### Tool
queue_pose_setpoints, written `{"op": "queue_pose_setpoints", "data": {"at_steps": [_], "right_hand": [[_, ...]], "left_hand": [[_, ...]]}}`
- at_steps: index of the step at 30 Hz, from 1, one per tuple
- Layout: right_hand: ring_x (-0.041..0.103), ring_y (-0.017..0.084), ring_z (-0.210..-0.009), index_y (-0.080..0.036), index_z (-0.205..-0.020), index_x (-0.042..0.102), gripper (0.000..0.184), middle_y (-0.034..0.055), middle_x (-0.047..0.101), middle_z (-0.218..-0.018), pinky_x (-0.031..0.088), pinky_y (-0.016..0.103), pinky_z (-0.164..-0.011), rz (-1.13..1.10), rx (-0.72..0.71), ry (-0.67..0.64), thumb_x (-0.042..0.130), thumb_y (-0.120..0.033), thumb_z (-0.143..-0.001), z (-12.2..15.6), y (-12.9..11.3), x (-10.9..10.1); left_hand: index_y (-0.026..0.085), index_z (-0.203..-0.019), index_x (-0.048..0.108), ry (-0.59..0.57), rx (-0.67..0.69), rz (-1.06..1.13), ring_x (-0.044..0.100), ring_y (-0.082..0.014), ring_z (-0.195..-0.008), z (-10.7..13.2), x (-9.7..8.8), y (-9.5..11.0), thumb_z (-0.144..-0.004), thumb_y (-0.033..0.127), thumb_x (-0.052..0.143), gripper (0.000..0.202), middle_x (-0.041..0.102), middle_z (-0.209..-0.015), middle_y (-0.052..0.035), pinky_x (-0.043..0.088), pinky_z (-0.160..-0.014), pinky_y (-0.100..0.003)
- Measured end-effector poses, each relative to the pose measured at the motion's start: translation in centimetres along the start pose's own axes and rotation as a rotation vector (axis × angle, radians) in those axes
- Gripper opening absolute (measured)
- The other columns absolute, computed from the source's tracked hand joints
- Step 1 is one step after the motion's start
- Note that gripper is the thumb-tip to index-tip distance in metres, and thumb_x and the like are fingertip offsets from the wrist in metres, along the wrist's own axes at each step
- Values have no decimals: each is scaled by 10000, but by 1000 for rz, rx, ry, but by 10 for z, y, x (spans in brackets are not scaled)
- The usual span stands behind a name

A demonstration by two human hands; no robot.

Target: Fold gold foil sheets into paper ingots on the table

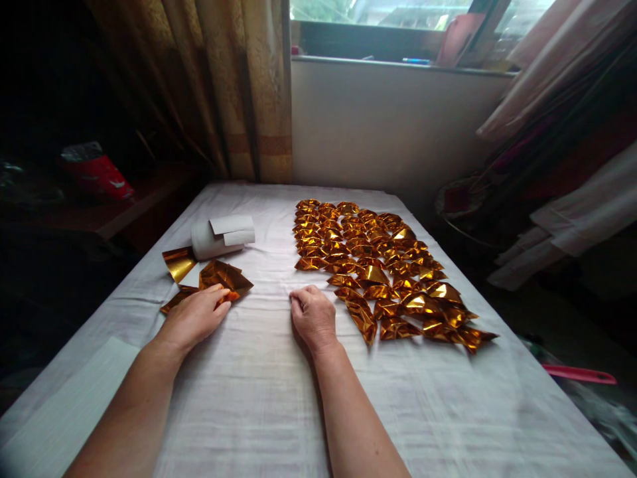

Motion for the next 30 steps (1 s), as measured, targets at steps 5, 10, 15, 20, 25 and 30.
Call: {"op": "queue_pose_setpoints", "data": {"at_steps": [5,10,15,20,25,30], "right_hand": [[651,155,-835,-260,-923,744,207,9,710,-920,467,234,-729,-1,9,-6,549,-221,-868,0,0,0],[649,163,-788,-215,-1150,678,338,38,708,-967,506,275,-763,-45,16,15,527,-192,-848,-1,-1,0],[655,174,-906,-207,-1343,547,493,101,617,-1269,533,302,-841,-137,-125,49,527,-225,-850,-2,-14,-2],[637,181,-1003,-252,-1221,650,383,94,588,-1322,528,309,-881,-104,-262,67,551,-209,-854,-2,-27,-8],[662,165,-896,-255,-935,744,201,51,729,-973,522,270,-818,-157,-305,33,549,-227,-894,-2,-34,-16],[661,150,-720,-237,-880,745,182,36,749,-844,528,260,-717,-393,-115,34,569,-275,-856,-5,-36,-17]], "left_hand": [[280,-1014,700,4,-79,12,685,-270,-956,1,-5,0,-901,300,395,325,743,-1044,-63,491,-768,-335],[281,-1053,694,21,-117,-24,695,-285,-935,4,-14,5,-908,290,385,341,749,-1041,-84,492,-741,-342],[285,-1087,683,44,-43,-14,702,-278,-901,13,-19,25,-937,305,392,328,756,-988,-81,500,-767,-358],[269,-987,701,90,225,19,691,-239,-944,19,-17,40,-947,257,427,277,757,-968,-46,398,-1026,-456],[271,-974,699,235,332,49,653,-240,-1055,21,-19,38,-949,241,448,253,738,-1085,-34,273,-1124,-549],[273,-1197,636,609,225,75,359,-284,-1411,25,-35,37,-934,273,497,297,528,-1444,-46,135,-1185,-564]]}}
Point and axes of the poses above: each hand's wrist, its own z-axis away from the middle knuckle, its own x-axis out of the palm, y = z × x, the point moved 3 cm from there along -z, towards the middle knuckle
